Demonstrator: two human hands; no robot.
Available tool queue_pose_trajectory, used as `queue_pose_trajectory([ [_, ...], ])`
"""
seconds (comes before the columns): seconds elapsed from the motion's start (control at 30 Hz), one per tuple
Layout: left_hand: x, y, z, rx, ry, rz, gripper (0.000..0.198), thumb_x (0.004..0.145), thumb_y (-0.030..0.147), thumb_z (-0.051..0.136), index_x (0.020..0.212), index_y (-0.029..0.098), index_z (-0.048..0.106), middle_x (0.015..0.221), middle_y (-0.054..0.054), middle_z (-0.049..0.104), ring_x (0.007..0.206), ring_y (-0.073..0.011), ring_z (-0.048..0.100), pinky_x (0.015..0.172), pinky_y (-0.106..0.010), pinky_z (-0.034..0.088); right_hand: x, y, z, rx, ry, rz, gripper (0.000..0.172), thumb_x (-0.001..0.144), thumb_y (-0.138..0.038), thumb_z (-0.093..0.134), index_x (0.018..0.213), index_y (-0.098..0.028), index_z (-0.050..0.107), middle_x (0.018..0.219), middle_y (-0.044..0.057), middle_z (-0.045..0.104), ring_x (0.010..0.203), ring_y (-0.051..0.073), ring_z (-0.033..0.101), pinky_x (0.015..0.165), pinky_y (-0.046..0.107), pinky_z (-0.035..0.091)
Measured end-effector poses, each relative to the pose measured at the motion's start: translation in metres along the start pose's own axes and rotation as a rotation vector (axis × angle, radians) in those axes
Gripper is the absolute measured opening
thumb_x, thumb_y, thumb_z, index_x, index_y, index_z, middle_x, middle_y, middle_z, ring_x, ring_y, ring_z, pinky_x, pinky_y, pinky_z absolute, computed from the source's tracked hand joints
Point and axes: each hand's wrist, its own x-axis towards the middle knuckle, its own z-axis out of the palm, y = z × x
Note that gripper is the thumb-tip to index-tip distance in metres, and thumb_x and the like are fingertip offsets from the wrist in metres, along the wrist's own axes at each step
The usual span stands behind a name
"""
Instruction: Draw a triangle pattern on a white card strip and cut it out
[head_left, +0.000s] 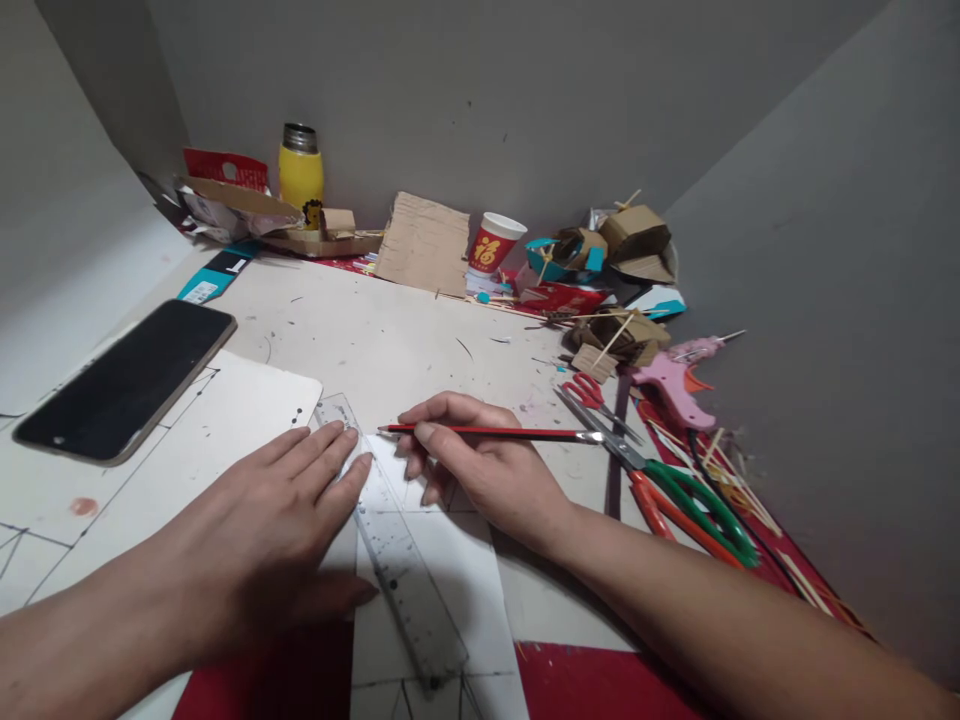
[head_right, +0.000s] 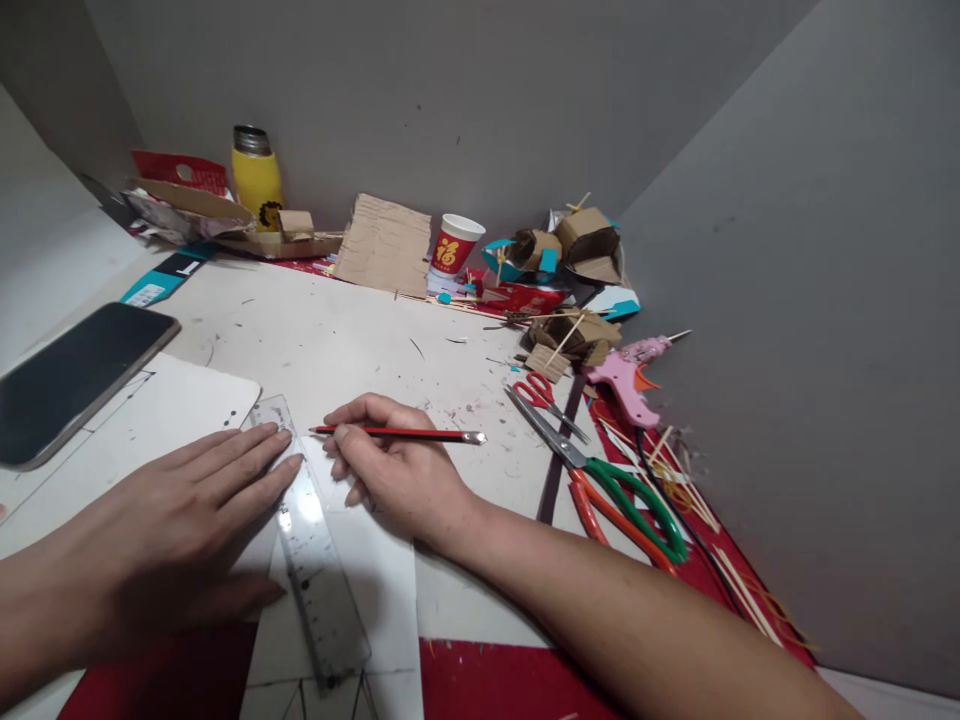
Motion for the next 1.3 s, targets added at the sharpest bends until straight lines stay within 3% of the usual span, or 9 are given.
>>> queue_pose_trajectory([
  [0.43, -0.0023, -0.0001, -0.0006, 0.038, -0.078, -0.031, 0.081, 0.078, 0.057, 0.069, 0.139, 0.006, 0.054, 0.146, -0.028, 0.049, 0.133, -0.0427, 0.05, 0.107, -0.057, 0.044, -0.0011, -0.0013, 0.001, 0.009, 0.017, -0.016, 0.014, 0.078, -0.027, 0.065, 0.085, -0.016, 0.067, 0.075, 0.005, 0.069, 0.06, 0.013, 0.062, 0.044, 0.022, 0.054],
  [0.73, -0.0049, -0.0056, -0.0022, 0.023, -0.006, 0.031, 0.08, 0.08, 0.054, 0.07, 0.141, 0.007, 0.052, 0.146, -0.027, 0.05, 0.132, -0.0432, 0.051, 0.103, -0.056, 0.048, 0.0006, -0.0014, -0.0006, 0.026, 0.018, -0.022, 0.013, 0.076, -0.026, 0.065, 0.084, -0.016, 0.066, 0.075, 0.004, 0.069, 0.061, 0.012, 0.062, 0.045, 0.02, 0.053],
  [1.1, -0.0024, -0.0051, -0.006, 0.029, -0.005, 0.045, 0.079, 0.079, 0.05, 0.072, 0.14, 0.005, 0.052, 0.143, -0.028, 0.053, 0.13, -0.0439, 0.053, 0.099, -0.058, 0.051, -0.0002, 0.0021, -0.0026, -0.02, -0.016, -0.053, 0.013, 0.078, -0.026, 0.062, 0.085, -0.016, 0.066, 0.065, 0.0, 0.065, 0.047, 0.008, 0.053, 0.043, 0.021, 0.047],
  [1.3, -0.003, -0.0052, -0.0051, 0.022, -0.005, 0.034, 0.079, 0.079, 0.051, 0.072, 0.141, 0.005, 0.052, 0.144, -0.029, 0.052, 0.131, -0.0437, 0.052, 0.102, -0.058, 0.05, -0.0017, 0.0027, -0.0031, -0.073, -0.023, -0.077, 0.01, 0.08, -0.024, 0.06, 0.084, -0.016, 0.065, 0.065, 0.001, 0.065, 0.048, 0.01, 0.055, 0.045, 0.024, 0.046],
])
